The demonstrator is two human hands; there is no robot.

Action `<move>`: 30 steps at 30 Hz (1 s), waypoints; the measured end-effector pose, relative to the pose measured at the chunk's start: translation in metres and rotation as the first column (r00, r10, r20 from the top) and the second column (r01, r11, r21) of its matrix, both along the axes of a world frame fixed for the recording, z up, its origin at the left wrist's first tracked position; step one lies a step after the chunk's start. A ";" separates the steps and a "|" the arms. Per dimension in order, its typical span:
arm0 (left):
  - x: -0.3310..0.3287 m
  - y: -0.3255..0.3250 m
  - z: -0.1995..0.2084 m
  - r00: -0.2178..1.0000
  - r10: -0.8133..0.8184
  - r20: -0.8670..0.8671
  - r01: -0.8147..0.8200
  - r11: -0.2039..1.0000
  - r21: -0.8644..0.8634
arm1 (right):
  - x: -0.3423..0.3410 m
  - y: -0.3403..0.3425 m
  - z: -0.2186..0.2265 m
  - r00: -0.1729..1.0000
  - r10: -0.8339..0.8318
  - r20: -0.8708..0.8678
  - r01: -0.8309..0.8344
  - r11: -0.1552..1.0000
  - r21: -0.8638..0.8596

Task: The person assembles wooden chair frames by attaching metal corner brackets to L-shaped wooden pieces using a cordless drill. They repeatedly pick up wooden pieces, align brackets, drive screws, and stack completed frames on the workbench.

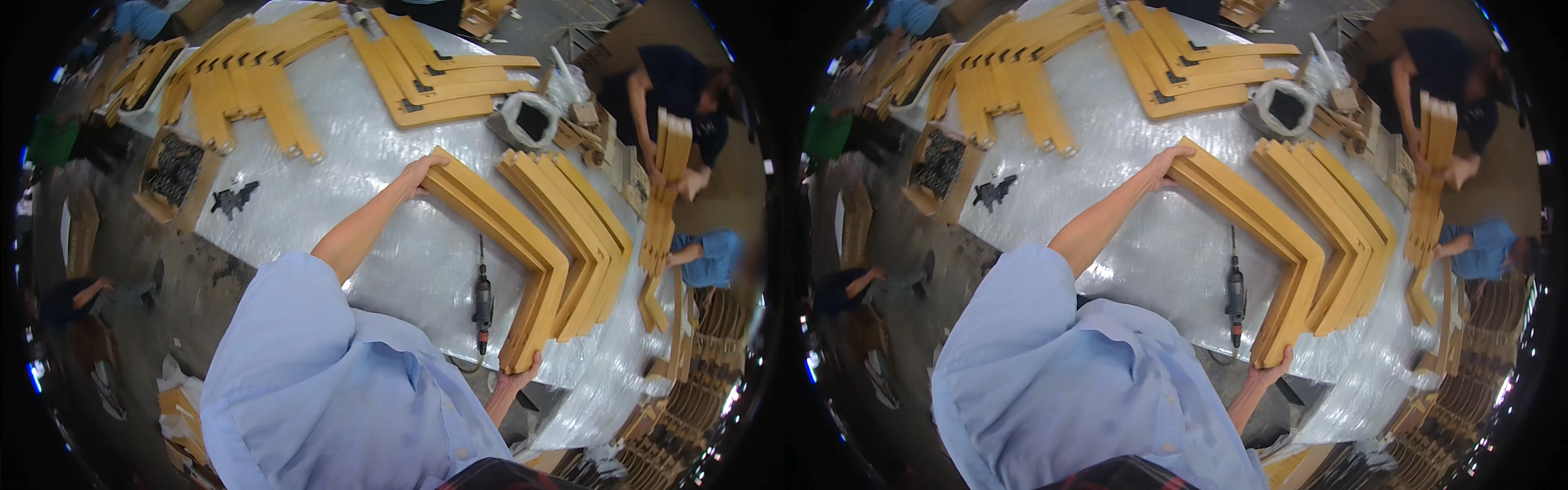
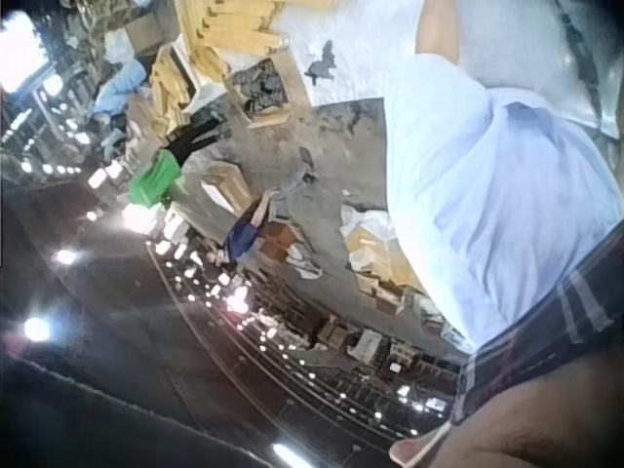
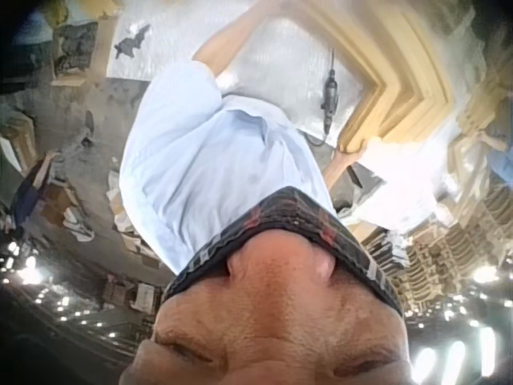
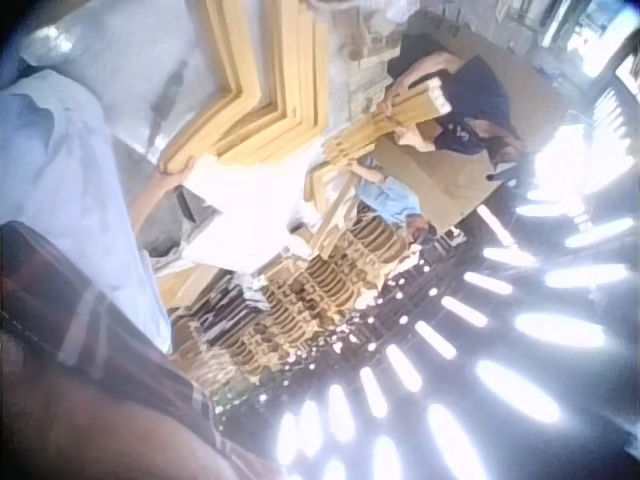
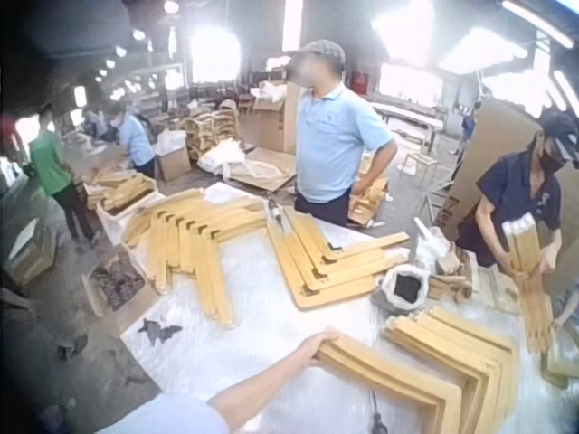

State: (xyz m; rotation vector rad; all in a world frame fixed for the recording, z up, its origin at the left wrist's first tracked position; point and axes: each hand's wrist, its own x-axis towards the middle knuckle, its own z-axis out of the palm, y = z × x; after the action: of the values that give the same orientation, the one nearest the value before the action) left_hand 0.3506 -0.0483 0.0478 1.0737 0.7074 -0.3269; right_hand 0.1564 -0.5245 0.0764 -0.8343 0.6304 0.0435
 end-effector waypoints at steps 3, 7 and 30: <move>-0.063 0.029 0.013 0.987 0.158 -0.011 -0.157 0.986 0.053 | -0.006 0.008 0.015 0.993 0.118 0.003 -0.119 0.993 0.020; -0.193 0.064 0.041 0.881 0.474 0.008 -0.474 0.881 -0.007 | 0.005 0.037 0.044 0.964 0.264 -0.031 -0.266 0.956 -0.128; -0.571 0.010 -0.062 -0.021 0.999 0.042 -0.965 -0.010 -0.264 | 0.111 0.308 -0.060 0.242 0.941 -0.236 -0.924 0.149 -0.352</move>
State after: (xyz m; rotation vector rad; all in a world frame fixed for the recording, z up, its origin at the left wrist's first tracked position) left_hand -0.2205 -0.0382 -0.0147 0.1529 1.0610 1.0568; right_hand 0.2679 -0.2162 0.0164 -1.5884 -0.0704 1.1196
